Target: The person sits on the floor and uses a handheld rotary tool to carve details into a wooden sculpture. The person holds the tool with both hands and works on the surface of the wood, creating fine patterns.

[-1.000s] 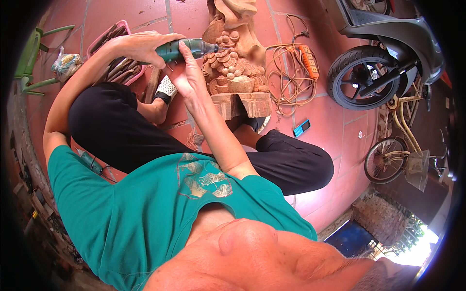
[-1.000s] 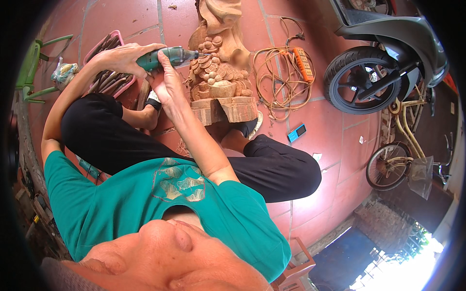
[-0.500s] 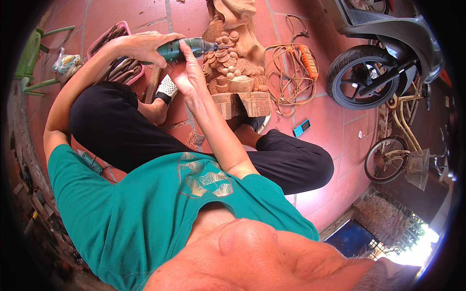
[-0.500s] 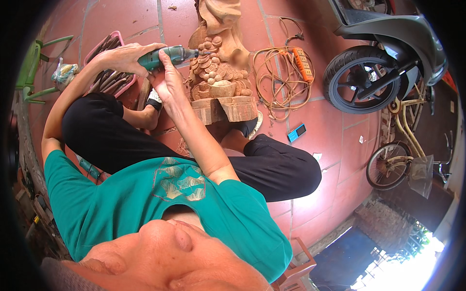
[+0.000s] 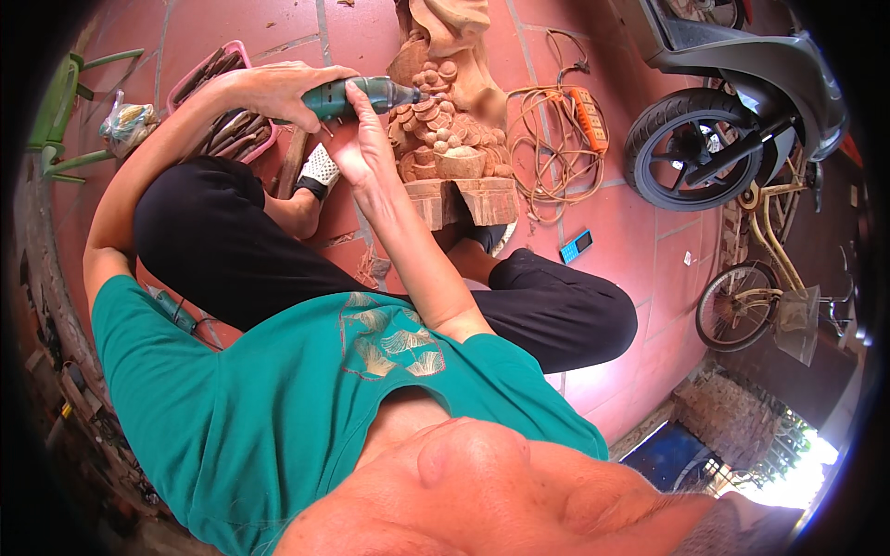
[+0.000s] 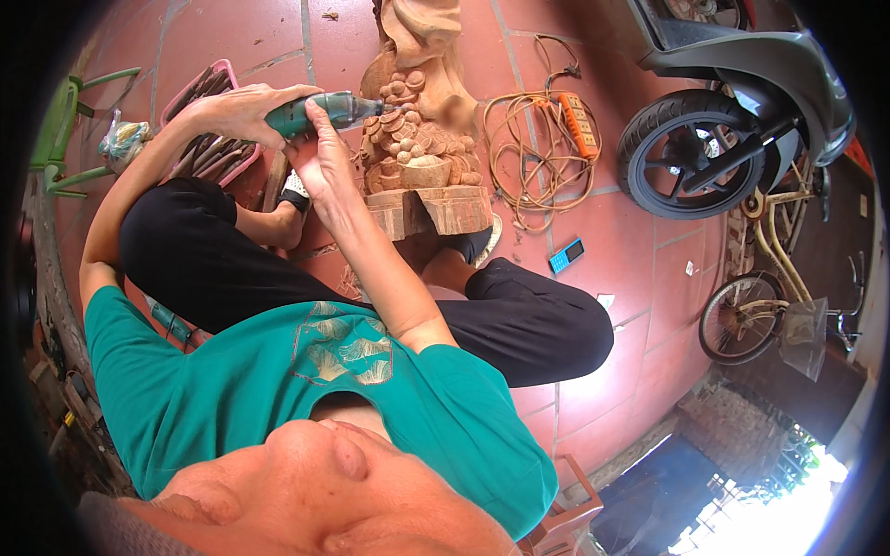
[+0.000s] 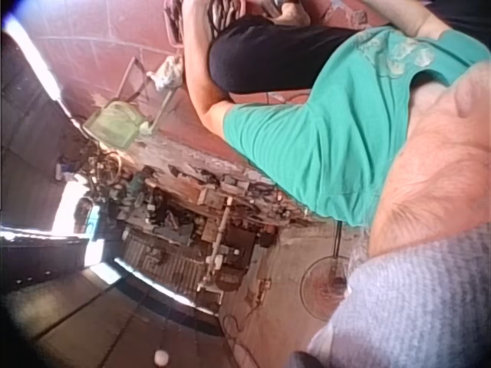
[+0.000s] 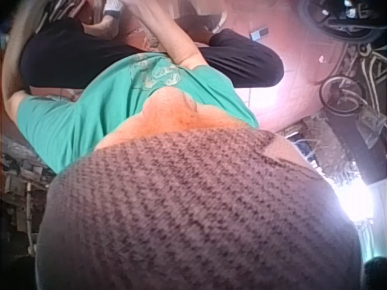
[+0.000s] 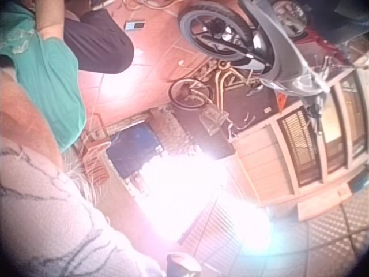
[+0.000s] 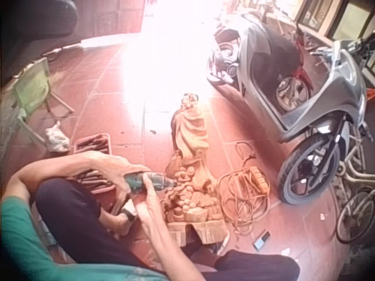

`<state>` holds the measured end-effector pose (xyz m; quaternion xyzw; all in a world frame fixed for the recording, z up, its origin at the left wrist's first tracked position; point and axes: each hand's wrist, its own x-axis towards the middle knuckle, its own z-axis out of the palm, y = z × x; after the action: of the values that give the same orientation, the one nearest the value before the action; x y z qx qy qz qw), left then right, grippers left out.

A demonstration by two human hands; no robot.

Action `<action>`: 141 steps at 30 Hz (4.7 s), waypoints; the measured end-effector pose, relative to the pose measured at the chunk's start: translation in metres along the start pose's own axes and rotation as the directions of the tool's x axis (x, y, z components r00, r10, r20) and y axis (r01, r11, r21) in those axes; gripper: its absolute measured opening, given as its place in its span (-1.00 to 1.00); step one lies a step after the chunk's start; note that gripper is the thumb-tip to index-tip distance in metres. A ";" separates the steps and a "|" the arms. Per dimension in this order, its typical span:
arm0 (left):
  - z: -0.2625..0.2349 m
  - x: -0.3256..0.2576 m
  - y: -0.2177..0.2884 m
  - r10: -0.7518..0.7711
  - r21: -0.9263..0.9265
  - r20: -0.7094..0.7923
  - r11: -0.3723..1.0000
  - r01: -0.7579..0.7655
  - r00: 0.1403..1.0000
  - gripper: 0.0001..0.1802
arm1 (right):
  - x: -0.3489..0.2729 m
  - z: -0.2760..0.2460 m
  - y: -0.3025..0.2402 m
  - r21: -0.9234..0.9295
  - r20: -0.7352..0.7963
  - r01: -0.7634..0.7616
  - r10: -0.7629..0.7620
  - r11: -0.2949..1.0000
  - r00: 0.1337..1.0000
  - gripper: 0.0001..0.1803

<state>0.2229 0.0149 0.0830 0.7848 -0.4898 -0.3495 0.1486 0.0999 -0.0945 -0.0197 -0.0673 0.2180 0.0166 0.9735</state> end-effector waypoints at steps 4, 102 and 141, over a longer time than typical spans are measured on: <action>0.001 0.001 -0.001 -0.014 -0.047 0.011 0.999 0.015 1.000 -0.04 | 0.002 -0.001 -0.001 -0.012 0.006 0.002 -0.002 1.000 1.000 -0.61; 0.063 0.007 -0.046 0.046 -0.406 0.058 0.914 -0.018 0.997 0.05 | 0.005 -0.031 0.005 -0.217 -0.278 0.000 -0.062 0.976 0.959 -0.51; 0.073 0.009 -0.067 0.135 -0.394 -0.080 0.906 -0.156 0.988 -0.04 | 0.011 -0.031 0.005 -0.190 -0.242 -0.062 0.015 0.980 0.970 -0.48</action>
<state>0.2190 0.0468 -0.0112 0.7079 -0.4613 -0.4099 0.3436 0.0963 -0.0942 -0.0524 -0.1603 0.3321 0.0489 0.9282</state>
